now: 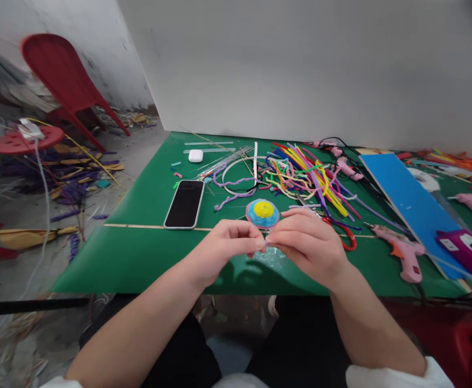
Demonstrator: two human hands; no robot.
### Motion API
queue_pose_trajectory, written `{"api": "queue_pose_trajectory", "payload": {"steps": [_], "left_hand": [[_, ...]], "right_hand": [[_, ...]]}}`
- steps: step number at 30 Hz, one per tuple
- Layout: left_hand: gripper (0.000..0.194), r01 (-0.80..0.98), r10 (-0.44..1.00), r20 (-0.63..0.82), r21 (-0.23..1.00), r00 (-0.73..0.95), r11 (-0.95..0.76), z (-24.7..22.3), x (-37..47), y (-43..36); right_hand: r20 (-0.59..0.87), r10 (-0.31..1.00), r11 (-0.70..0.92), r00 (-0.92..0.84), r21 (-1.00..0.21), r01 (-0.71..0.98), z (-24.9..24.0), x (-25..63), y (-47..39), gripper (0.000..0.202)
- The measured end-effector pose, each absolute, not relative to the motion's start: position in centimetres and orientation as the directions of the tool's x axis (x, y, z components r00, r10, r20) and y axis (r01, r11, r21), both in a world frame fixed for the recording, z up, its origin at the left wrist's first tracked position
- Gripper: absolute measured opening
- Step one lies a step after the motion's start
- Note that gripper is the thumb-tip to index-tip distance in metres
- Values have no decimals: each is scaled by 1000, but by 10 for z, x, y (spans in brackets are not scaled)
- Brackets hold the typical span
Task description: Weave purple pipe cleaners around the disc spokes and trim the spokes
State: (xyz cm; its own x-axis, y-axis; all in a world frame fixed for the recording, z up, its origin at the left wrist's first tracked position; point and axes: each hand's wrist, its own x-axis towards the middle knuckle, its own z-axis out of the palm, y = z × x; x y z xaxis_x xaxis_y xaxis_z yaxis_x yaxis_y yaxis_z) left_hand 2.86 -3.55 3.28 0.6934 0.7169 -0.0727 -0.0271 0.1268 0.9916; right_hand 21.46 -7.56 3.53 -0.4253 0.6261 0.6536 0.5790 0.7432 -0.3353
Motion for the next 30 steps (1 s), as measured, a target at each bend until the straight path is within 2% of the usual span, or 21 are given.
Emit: {"api": "queue_pose_trajectory", "payload": {"steps": [2,4,6,7,8,9,10,12,13,15,17,19,21,22,24,25,27,28,30], "left_hand": [[15,-83,588,-145,936,796,343,30,29,-33],[18,-83,534,-163,910,830,406,28,31,-32],[20,-41,626,-128,968,770,248,27,32,-34],[18,1,715,-57,997,696,79,27,33,-35],[16,64,796,73,988,601,-139,25,34,-36],[15,148,825,253,917,505,-371,24,34,-37],[15,240,783,449,779,430,-579,21,34,-38],[19,383,562,728,426,393,-820,16,33,-38],[21,415,451,789,276,418,-867,13,32,-37],[25,437,326,816,101,478,-894,9,29,-34],[25,448,292,798,30,528,-893,8,27,-31],[22,441,294,760,11,580,-897,9,26,-29],[15,417,333,742,78,583,-905,11,28,-29],[11,398,378,741,162,555,-903,13,29,-30],[7,329,539,681,427,495,-842,17,31,-33],[9,280,638,602,584,481,-762,19,32,-35],[11,168,790,336,863,513,-476,24,33,-38],[12,106,820,186,952,542,-287,26,33,-38],[13,-33,790,-64,994,610,107,27,35,-40]], "right_hand": [[655,604,756,-454,-291,586,35,216,-76,24],[654,607,747,-451,-276,605,35,216,-77,23],[673,632,710,-384,-304,636,34,215,-76,19],[676,657,678,-333,-338,653,34,213,-76,16],[666,693,636,-277,-384,670,35,212,-75,13],[642,734,586,-219,-438,682,35,210,-75,9],[603,780,531,-168,-495,688,36,207,-74,6],[503,858,432,-103,-599,674,38,203,-74,5],[457,885,395,-87,-639,659,39,202,-74,6],[390,918,347,-77,-692,633,41,199,-74,8],[354,932,321,-74,-716,620,41,198,-74,8],[330,940,312,-88,-724,615,41,199,-73,8],[310,942,321,-128,-725,609,41,202,-73,8],[304,940,334,-156,-721,607,41,204,-73,8],[316,922,386,-224,-699,602,41,208,-73,8],[341,903,428,-260,-674,602,41,211,-73,8],[429,839,540,-334,-588,602,40,215,-73,7],[486,794,600,-366,-527,602,39,216,-73,8],[594,691,691,-410,-379,616,36,217,-73,13]]}}
